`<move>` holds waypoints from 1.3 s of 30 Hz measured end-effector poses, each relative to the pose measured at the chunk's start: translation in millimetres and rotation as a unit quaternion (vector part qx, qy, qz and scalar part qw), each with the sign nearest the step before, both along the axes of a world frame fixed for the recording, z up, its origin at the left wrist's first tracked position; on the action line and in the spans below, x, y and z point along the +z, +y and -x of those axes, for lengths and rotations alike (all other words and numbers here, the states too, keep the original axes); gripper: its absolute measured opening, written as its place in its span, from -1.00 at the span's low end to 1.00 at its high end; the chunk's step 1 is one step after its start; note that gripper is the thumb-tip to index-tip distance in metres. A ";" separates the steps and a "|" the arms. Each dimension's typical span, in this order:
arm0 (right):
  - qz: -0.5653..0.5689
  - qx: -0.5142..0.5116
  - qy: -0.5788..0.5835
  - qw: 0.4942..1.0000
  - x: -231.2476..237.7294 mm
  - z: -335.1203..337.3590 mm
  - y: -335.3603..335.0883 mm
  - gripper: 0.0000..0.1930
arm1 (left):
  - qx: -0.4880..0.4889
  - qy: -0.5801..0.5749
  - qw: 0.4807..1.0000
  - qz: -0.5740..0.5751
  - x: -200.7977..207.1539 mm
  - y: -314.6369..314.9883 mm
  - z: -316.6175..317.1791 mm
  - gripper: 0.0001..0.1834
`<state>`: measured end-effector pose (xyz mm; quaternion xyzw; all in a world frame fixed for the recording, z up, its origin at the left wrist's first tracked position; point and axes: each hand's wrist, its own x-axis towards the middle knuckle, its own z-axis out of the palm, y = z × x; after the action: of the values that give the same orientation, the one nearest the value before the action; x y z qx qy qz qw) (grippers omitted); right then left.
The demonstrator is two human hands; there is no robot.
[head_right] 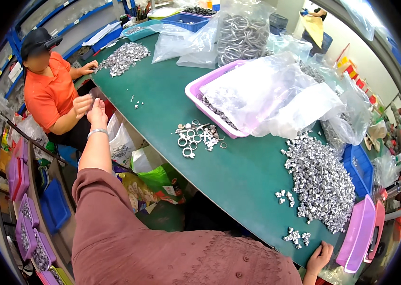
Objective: The person sorts through a pile of small metal components on a workbench by hand and fits the pieces together.
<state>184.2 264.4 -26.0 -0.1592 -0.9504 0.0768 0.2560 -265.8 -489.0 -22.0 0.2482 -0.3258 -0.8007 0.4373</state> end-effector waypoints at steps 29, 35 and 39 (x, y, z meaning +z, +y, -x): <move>0.046 0.041 0.061 0.996 -2.5 -2.6 -0.5 -0.88 | -0.340 0.033 0.787 0.513 -11.5 353.4 -165.6 -0.79; 0.063 0.051 0.069 0.994 -5.4 -2.5 0.9 -0.88 | -0.351 -0.031 0.746 0.565 -4.9 352.1 -169.6 -0.81; 0.074 0.057 0.076 0.993 -6.5 -4.8 -0.4 -0.88 | -0.336 -0.041 0.733 0.590 -2.5 353.5 -169.8 -0.81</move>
<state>189.0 264.1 -32.5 -0.1167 -0.9275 0.1736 0.3099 -96.0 -135.5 -24.4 -0.1523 -0.8127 -0.5312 0.1849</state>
